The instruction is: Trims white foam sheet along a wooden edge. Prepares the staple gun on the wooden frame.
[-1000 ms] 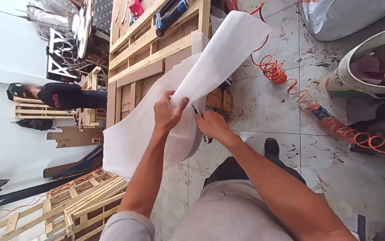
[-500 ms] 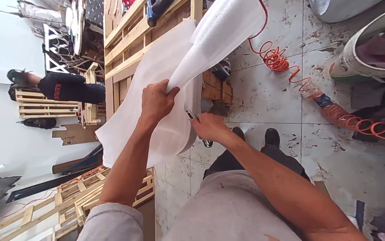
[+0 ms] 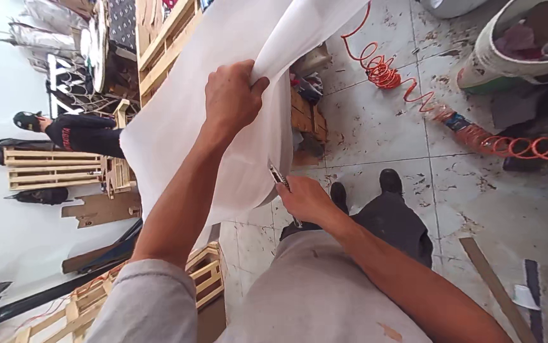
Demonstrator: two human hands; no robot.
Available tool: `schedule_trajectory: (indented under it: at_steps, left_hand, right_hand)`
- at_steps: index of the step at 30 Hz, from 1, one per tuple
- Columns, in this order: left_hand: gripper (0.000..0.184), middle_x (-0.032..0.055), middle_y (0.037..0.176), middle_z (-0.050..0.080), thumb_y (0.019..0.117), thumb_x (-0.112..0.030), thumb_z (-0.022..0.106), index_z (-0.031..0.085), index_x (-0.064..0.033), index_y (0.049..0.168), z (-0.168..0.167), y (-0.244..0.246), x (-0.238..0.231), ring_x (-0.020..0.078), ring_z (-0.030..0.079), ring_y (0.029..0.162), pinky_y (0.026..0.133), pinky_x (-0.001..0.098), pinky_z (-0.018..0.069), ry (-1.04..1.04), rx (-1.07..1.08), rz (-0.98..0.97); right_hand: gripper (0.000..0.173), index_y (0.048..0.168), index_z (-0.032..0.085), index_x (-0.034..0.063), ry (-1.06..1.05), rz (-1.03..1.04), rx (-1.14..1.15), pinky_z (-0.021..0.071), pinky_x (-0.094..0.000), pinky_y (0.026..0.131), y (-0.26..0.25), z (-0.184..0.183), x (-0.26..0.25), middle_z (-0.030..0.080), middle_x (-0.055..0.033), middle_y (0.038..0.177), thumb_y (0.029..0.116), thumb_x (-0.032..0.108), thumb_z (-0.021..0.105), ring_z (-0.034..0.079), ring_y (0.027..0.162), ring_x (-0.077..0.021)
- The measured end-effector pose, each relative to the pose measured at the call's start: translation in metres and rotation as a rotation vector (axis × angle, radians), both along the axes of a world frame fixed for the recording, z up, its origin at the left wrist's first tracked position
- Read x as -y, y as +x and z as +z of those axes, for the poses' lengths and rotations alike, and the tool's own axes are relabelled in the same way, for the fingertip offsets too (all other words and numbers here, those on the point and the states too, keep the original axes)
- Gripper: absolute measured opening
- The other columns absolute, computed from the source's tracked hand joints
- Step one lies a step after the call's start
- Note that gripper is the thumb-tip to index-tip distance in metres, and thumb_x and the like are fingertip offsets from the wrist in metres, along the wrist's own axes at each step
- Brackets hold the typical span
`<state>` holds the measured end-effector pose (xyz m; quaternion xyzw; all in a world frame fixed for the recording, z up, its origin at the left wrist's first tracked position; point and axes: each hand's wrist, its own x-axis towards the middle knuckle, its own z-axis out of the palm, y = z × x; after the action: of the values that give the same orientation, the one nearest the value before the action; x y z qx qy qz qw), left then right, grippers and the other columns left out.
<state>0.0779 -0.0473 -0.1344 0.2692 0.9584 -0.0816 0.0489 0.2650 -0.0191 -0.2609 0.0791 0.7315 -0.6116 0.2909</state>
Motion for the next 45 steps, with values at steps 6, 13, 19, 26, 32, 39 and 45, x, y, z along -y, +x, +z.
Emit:
schedule_trajectory:
  at_steps: [6, 13, 19, 26, 32, 39, 45]
  left_hand:
    - [0.031, 0.0146, 0.099, 0.072, 0.1001, -0.038, 0.058, 0.070, -0.0091, 0.103, 0.004, 0.023, -0.019, 0.0347, 0.068, 0.102, 0.086, 0.0594, 0.0504, -0.036, -0.018, -0.164]
    - [0.031, 0.0157, 0.111, 0.071, 0.0990, -0.035, 0.058, 0.070, -0.0094, 0.111, 0.008, 0.061, -0.047, 0.0355, 0.066, 0.113, 0.092, 0.0602, 0.0499, -0.097, -0.074, -0.250]
    - [0.108, 0.0187, 0.141, 0.060, 0.0858, -0.072, 0.062, 0.022, -0.0075, 0.163, 0.026, 0.090, 0.051, 0.0392, 0.056, 0.130, 0.108, 0.0632, 0.0415, 0.051, -0.155, -0.310]
    - [0.097, 0.0183, 0.119, 0.073, 0.0859, -0.069, 0.067, 0.043, -0.0029, 0.152, -0.033, 0.091, 0.132, 0.0396, 0.063, 0.123, 0.120, 0.0675, 0.0267, -0.173, 0.226, -0.092]
    - [0.030, 0.0177, 0.104, 0.072, 0.1009, -0.032, 0.057, 0.072, -0.0066, 0.107, -0.048, 0.109, 0.120, 0.0389, 0.066, 0.108, 0.092, 0.0656, 0.0483, -0.176, 0.189, -0.228]
    - [0.024, 0.0209, 0.097, 0.071, 0.1008, -0.023, 0.058, 0.068, -0.0012, 0.105, -0.040, 0.111, 0.121, 0.0409, 0.067, 0.103, 0.092, 0.0630, 0.0499, -0.184, 0.155, -0.473]
    - [0.022, 0.0187, 0.096, 0.071, 0.1001, -0.020, 0.059, 0.068, -0.0013, 0.105, -0.031, 0.106, 0.118, 0.0385, 0.068, 0.100, 0.091, 0.0608, 0.0495, -0.161, 0.181, -0.531]
  right_hand:
    - [0.040, 0.097, 0.065, 0.0083, -0.034, -0.272, 0.006, 0.0530, -0.0467, 0.068, 0.016, -0.004, 0.031, 0.064, -0.0060, 0.074, 0.1091, 0.038, 0.040, 0.066, 0.069, -0.0216]
    - [0.041, 0.094, 0.062, 0.0094, -0.061, -0.223, -0.009, 0.0501, -0.0424, 0.063, 0.052, -0.005, 0.054, 0.060, -0.0037, 0.070, 0.1095, 0.039, 0.039, 0.061, 0.063, -0.0181]
    - [0.041, 0.092, 0.063, 0.0088, -0.123, -0.378, -0.057, 0.0511, -0.0396, 0.063, 0.054, -0.009, 0.077, 0.063, -0.0034, 0.070, 0.1098, 0.038, 0.040, 0.063, 0.063, -0.0159]
    - [0.044, 0.090, 0.064, 0.0074, -0.054, -0.473, -0.094, 0.0524, -0.0473, 0.069, 0.060, -0.015, 0.100, 0.065, -0.0082, 0.075, 0.1090, 0.039, 0.041, 0.066, 0.070, -0.0222]
    - [0.044, 0.089, 0.063, 0.0076, 0.013, -0.591, -0.064, 0.0520, -0.0462, 0.067, 0.059, -0.007, 0.124, 0.064, -0.0088, 0.075, 0.1093, 0.040, 0.041, 0.065, 0.069, -0.0220]
    - [0.044, 0.091, 0.065, 0.0043, -0.010, -0.663, -0.058, 0.0522, -0.0422, 0.062, 0.052, 0.001, 0.120, 0.065, -0.0095, 0.072, 0.1093, 0.037, 0.043, 0.064, 0.062, -0.0200]
    - [0.040, 0.097, 0.065, 0.0075, -0.097, -0.640, -0.010, 0.0537, -0.0371, 0.062, 0.068, -0.005, 0.161, 0.063, -0.0036, 0.071, 0.1095, 0.037, 0.042, 0.063, 0.062, -0.0145]
